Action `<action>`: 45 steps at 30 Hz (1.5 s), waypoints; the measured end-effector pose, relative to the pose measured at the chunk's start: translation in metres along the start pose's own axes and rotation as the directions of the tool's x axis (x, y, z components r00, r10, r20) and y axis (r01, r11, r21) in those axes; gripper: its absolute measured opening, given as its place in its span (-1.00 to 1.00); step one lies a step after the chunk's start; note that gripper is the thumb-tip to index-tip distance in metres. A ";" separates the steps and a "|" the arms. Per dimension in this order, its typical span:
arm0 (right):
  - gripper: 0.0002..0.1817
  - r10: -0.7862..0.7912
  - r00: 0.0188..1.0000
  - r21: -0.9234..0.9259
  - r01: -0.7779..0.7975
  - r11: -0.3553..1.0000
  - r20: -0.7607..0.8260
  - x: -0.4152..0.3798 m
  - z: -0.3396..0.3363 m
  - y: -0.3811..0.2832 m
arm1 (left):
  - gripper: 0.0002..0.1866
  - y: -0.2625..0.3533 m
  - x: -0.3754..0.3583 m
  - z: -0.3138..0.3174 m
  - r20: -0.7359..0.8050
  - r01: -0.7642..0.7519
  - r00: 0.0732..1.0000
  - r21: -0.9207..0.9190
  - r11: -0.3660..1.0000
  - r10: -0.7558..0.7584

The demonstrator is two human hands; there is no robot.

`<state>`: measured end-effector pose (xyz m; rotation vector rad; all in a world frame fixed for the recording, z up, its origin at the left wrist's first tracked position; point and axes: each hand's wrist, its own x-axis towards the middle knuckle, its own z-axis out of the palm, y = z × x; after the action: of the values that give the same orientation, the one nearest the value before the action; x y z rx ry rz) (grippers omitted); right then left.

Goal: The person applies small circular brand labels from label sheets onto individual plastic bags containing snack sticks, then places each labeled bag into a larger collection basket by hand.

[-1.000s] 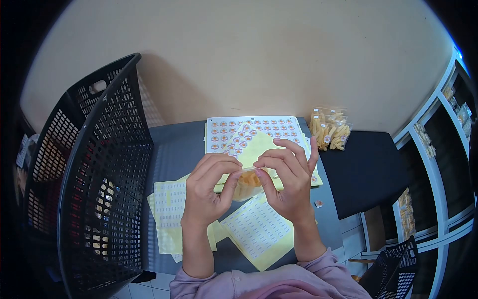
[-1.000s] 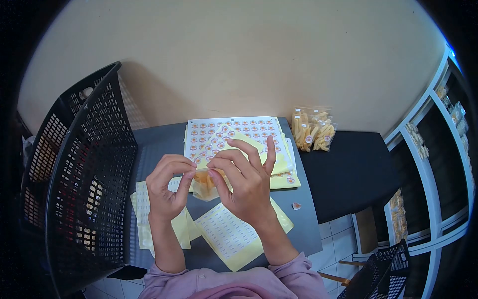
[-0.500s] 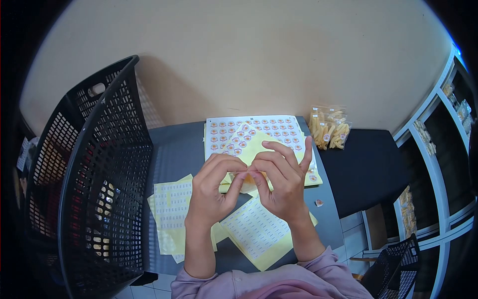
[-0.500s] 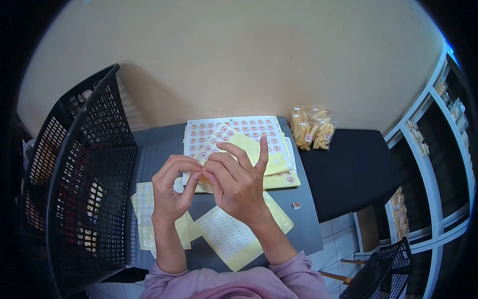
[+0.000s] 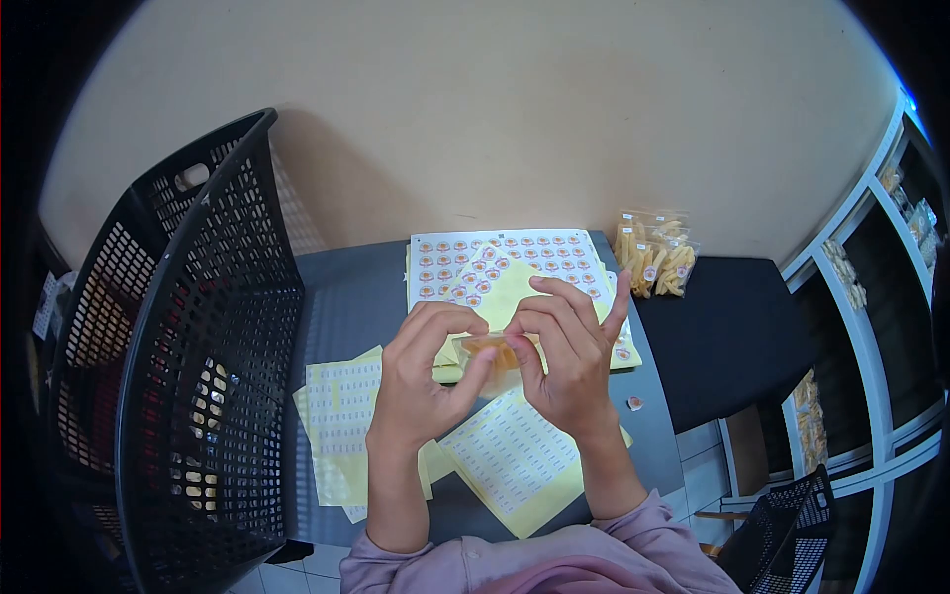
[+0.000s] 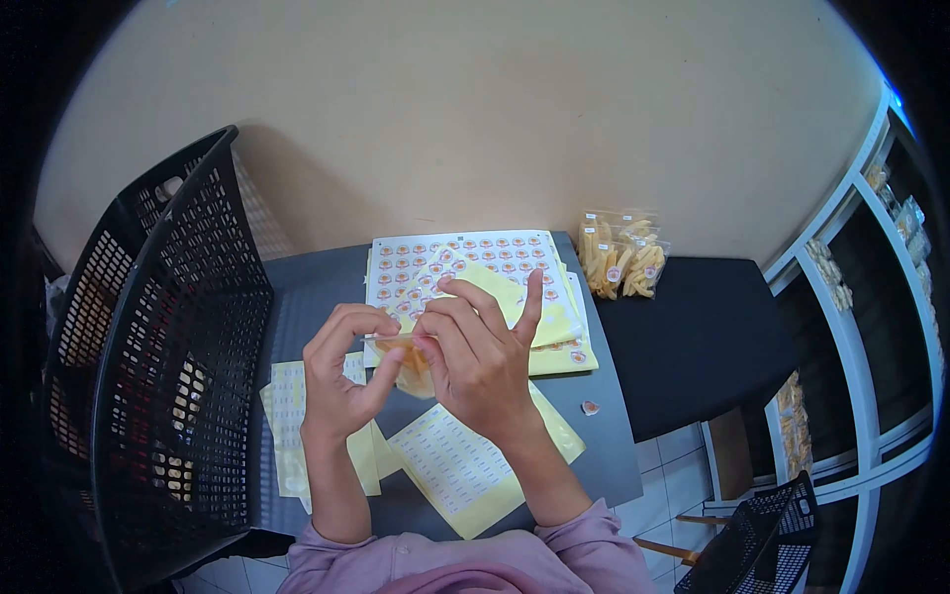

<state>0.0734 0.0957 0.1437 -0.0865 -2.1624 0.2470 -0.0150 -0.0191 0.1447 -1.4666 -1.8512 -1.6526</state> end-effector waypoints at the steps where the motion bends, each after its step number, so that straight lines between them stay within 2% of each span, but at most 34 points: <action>1: -0.92 -0.009 1.000 0.002 0.009 1.000 -0.005 0.000 0.001 0.000 | -0.89 0.000 0.001 0.001 0.004 -0.027 1.000 0.009 1.000 0.027; 3: -0.91 -0.018 1.000 0.004 0.018 1.000 -0.009 0.000 0.002 -0.001 | -0.89 -0.001 0.000 0.001 0.009 -0.053 0.999 0.017 0.998 0.052; 6: -0.90 -0.033 0.999 0.010 0.033 0.999 0.003 0.002 0.001 -0.001 | -0.88 -0.005 -0.003 0.001 0.022 0.008 1.000 -0.029 1.000 -0.008; 9: -0.89 0.032 0.999 0.045 -0.032 0.998 0.002 0.006 -0.005 0.003 | -0.88 -0.005 -0.005 0.001 0.003 0.045 0.999 -0.031 0.998 -0.045; 11: -0.89 -0.089 0.996 0.104 0.092 0.990 -0.032 0.004 -0.008 0.011 | -0.91 -0.004 -0.004 -0.001 -0.010 0.011 1.000 -0.100 0.995 -0.012; 13: -0.88 -0.063 0.996 0.087 0.069 0.994 -0.062 0.003 -0.014 0.009 | -0.94 -0.004 -0.005 0.003 -0.013 0.037 0.999 -0.173 0.984 -0.040; 15: -0.88 -0.055 0.989 0.119 0.072 0.990 -0.137 0.001 -0.019 0.010 | -0.96 -0.002 -0.006 0.005 -0.062 0.040 0.996 -0.336 0.941 -0.064; 16: -0.88 -0.119 0.984 0.113 0.134 0.985 -0.130 0.000 -0.020 0.015 | -0.94 0.000 -0.008 0.002 -0.035 0.092 0.993 -0.348 0.933 -0.112; 17: -0.88 -0.107 0.987 0.103 0.120 0.987 -0.121 -0.001 -0.022 0.012 | -0.94 -0.001 -0.010 0.000 -0.023 0.102 0.993 -0.360 0.927 -0.118; 19: -0.72 0.147 0.973 0.415 -0.062 0.908 -0.178 0.000 -0.025 0.006 | -0.94 -0.006 -0.009 -0.007 -0.070 0.024 0.996 -0.295 0.955 -0.047; 20: -0.59 0.102 0.991 0.467 -0.051 0.883 -0.084 -0.012 -0.034 0.022 | -0.93 -0.011 -0.011 -0.013 -0.113 0.051 0.989 -0.343 0.938 -0.095; 21: -0.63 0.063 0.995 0.365 -0.033 0.931 -0.072 -0.022 -0.034 0.031 | -0.90 -0.018 -0.010 -0.021 -0.162 0.068 0.977 -0.381 0.922 -0.139; 22: -0.65 0.171 0.985 0.335 -0.167 0.928 0.016 -0.037 -0.034 0.034 | -0.83 -0.030 -0.010 -0.026 -0.145 0.013 0.986 -0.431 0.902 -0.083; 23: -0.66 0.278 0.955 0.293 -0.295 0.910 0.099 -0.054 -0.033 0.034 | -0.83 -0.033 -0.012 -0.027 -0.134 0.023 0.987 -0.443 0.896 -0.091; 24: -0.66 0.288 0.952 0.282 -0.306 0.909 0.103 -0.071 -0.030 0.034 | -0.84 -0.033 -0.012 -0.028 -0.177 0.057 0.965 -0.584 0.810 -0.196; 25: -0.67 0.363 0.917 0.239 -0.395 0.887 0.167 -0.090 -0.025 0.034 | -0.84 -0.033 -0.012 -0.030 -0.204 0.076 0.930 -0.708 0.702 -0.306; 26: -0.67 0.433 0.872 0.192 -0.476 0.858 0.227 -0.105 -0.019 0.035 | -0.84 -0.034 -0.011 -0.033 -0.166 0.094 0.933 -0.742 0.664 -0.318; 27: -0.67 0.436 0.870 0.187 -0.479 0.858 0.229 -0.117 -0.012 0.034 | -0.84 -0.034 -0.010 -0.034 -0.164 0.097 0.932 -0.745 0.660 -0.322; 29: -0.63 0.504 0.794 0.109 -0.565 0.818 0.339 -0.134 0.004 0.030 | -0.84 -0.032 -0.009 -0.034 -0.122 0.090 0.927 -0.845 0.526 -0.355; 31: -0.59 0.510 0.790 0.066 -0.561 0.825 0.340 -0.135 0.021 0.023 | -0.85 -0.037 -0.011 -0.037 -0.096 0.091 0.932 -0.872 0.481 -0.350; 33: -0.55 0.514 0.789 0.027 -0.554 0.832 0.337 -0.137 0.030 0.020 | -0.82 -0.040 -0.012 -0.040 -0.129 0.108 0.881 -0.882 0.459 -0.455; 34: -0.50 0.539 0.755 -0.023 -0.573 0.819 0.375 -0.138 0.032 0.018 | -0.77 -0.046 -0.014 -0.043 -0.194 0.132 0.813 -0.856 0.499 -0.549; 35: -0.45 0.561 0.718 -0.073 -0.588 0.806 0.411 -0.139 0.034 0.017 | -0.77 -0.050 -0.015 -0.046 -0.195 0.131 0.815 -0.856 0.501 -0.546; 38: -0.41 0.574 0.724 -0.002 -0.620 0.784 0.383 -0.148 0.037 0.020 | -0.72 -0.062 -0.019 -0.053 -0.145 0.127 0.821 -0.897 0.424 -0.553; 40: -0.41 0.579 0.720 0.017 -0.633 0.774 0.382 -0.147 0.036 0.021 | -0.68 -0.067 -0.021 -0.056 -0.030 0.149 0.868 -0.937 0.317 -0.495; 45: -0.46 0.592 0.733 0.065 -0.645 0.761 0.334 -0.147 0.037 0.024 | -0.65 -0.065 -0.020 -0.053 -0.055 0.148 0.824 -0.939 0.309 -0.564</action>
<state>0.1253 0.0915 -0.0007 -0.7290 -2.3286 0.8927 -0.0787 -0.0637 0.1085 -0.7598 -1.0028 -3.2676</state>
